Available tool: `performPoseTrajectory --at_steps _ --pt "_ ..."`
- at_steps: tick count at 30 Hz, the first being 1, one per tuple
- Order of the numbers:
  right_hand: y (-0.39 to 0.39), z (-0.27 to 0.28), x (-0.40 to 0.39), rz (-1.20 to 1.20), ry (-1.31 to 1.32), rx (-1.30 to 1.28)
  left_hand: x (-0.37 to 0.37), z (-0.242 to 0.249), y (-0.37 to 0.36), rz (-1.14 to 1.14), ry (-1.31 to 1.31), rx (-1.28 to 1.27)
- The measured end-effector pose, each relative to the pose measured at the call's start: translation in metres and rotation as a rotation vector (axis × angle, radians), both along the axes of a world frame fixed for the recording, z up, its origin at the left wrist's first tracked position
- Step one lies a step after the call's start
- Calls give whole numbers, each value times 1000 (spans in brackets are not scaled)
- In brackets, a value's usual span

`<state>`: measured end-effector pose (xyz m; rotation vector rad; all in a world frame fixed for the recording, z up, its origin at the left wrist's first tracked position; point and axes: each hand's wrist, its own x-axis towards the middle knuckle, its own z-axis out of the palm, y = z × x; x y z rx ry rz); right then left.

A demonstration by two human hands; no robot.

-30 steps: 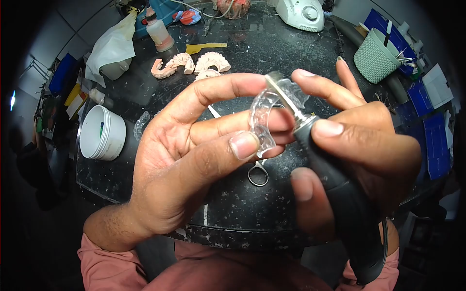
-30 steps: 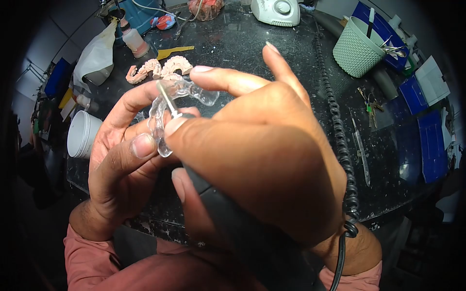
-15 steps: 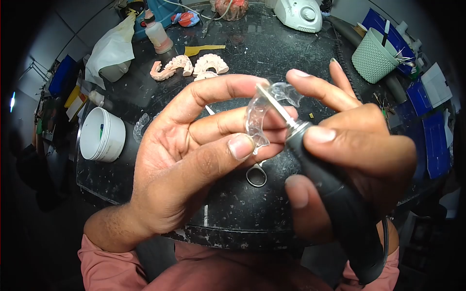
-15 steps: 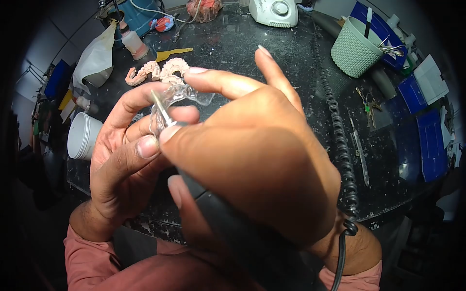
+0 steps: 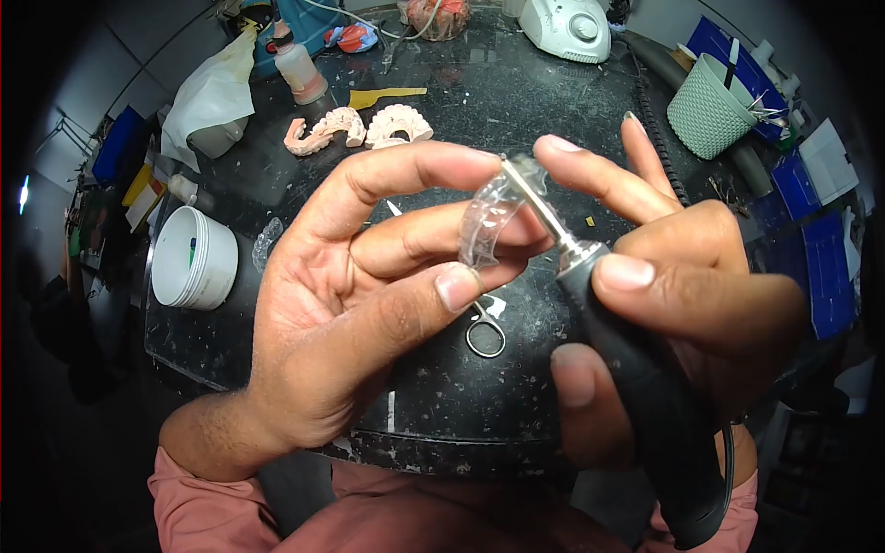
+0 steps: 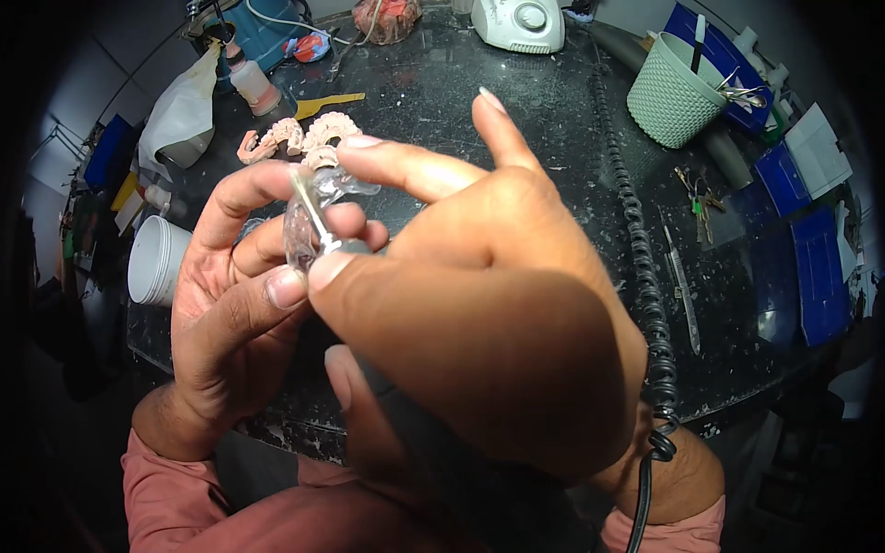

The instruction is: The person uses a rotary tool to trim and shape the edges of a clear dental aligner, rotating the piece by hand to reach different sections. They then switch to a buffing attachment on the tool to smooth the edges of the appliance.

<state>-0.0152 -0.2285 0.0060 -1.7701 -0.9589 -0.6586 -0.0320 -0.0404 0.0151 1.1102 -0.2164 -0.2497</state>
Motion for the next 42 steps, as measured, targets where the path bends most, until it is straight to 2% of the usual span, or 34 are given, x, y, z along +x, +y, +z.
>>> performPoseTrajectory --at_steps 17,20,23,25,29,33,36,37,39,42 --pt "-3 0 -3 45 -3 -56 -1 -3 2 44 -81 18" --pt "-4 0 -2 42 29 24 -1 -1 2 46 -83 48" --pt "-7 7 -2 95 13 -75 -2 2 2 40 -75 60" --pt "-8 11 -4 44 19 -160 -3 5 1 40 -62 46" --pt "-2 4 -2 25 -24 -168 -4 10 1 13 51 18" --pt "3 0 -3 -94 -67 -107 -4 11 2 2 103 22" --pt "-3 12 -7 -60 -31 -305 -4 11 0 27 101 29" --pt "-1 7 -5 -60 -30 -304 -4 11 0 27 102 29" --pt "4 -6 0 -106 -77 -92 -4 11 0 12 122 18" --pt "0 -3 0 -75 -70 -163 -3 11 1 20 129 30"
